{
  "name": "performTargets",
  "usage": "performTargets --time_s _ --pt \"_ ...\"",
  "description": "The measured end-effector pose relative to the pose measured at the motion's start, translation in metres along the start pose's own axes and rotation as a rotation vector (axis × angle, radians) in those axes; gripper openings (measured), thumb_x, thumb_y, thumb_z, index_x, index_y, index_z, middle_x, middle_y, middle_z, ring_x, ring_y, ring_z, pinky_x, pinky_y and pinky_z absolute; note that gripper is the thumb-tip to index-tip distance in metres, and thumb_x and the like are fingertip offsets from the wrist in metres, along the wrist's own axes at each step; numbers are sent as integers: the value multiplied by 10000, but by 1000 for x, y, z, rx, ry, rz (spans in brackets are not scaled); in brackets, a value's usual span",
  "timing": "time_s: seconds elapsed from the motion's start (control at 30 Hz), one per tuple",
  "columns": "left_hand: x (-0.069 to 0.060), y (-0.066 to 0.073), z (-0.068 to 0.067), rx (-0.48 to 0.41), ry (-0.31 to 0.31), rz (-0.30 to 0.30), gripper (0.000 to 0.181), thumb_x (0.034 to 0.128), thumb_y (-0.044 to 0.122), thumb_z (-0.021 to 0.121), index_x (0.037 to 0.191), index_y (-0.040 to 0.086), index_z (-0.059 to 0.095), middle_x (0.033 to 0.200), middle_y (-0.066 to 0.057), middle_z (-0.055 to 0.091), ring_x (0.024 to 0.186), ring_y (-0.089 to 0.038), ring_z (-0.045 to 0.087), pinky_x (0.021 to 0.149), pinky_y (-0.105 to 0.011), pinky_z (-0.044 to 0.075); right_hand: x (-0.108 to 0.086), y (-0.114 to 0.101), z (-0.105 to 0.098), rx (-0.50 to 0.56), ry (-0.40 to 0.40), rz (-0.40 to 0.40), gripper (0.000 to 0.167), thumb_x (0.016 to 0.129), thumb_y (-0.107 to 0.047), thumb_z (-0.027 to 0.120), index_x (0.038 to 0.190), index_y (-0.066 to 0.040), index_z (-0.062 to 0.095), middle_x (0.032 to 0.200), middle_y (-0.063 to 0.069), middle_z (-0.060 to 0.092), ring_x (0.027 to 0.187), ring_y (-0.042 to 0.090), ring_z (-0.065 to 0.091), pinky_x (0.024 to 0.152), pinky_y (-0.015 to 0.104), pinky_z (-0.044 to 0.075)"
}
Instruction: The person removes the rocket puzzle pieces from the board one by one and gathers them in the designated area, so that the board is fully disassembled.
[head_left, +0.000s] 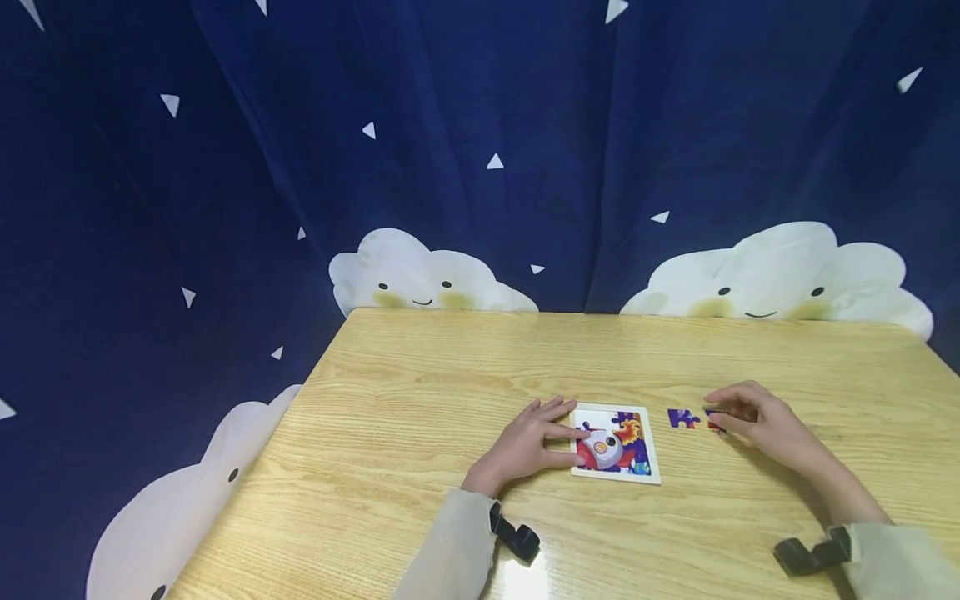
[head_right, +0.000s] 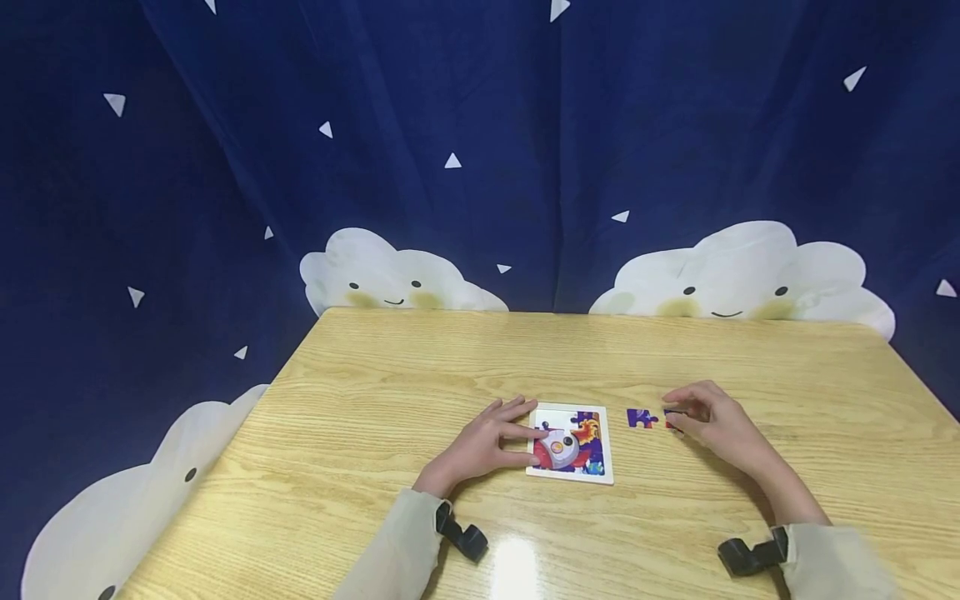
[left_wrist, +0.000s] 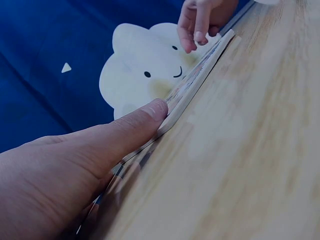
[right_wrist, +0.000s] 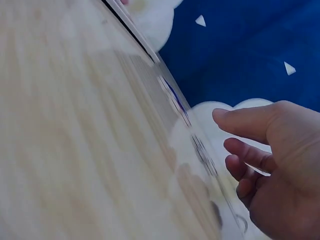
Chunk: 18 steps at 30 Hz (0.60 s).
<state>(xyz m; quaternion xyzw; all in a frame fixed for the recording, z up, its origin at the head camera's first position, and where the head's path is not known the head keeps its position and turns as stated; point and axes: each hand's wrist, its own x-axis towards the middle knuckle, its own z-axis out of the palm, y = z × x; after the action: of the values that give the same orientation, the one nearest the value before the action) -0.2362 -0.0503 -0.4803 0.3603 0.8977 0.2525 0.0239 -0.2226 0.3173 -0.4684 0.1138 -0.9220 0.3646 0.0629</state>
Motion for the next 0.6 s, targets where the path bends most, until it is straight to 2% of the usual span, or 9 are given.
performTargets --time_s 0.27,0.6 --pt "0 0 1 6 5 4 402 883 458 686 1253 302 676 1575 21 388 1504 -188 290 1256 -433 198 4 -22 21 -1 50 -75 272 866 -121 734 1113 -26 669 909 18 560 750 -39 475 615 159 452" --pt "0 1 0 -17 -2 -6 397 881 442 694 1250 293 680 1575 21 387 1507 -184 281 1259 -432 190 12 -43 47 14 65 -160 240 821 -56 763 1045 -22 684 923 71 625 774 -74 504 628 157 472"
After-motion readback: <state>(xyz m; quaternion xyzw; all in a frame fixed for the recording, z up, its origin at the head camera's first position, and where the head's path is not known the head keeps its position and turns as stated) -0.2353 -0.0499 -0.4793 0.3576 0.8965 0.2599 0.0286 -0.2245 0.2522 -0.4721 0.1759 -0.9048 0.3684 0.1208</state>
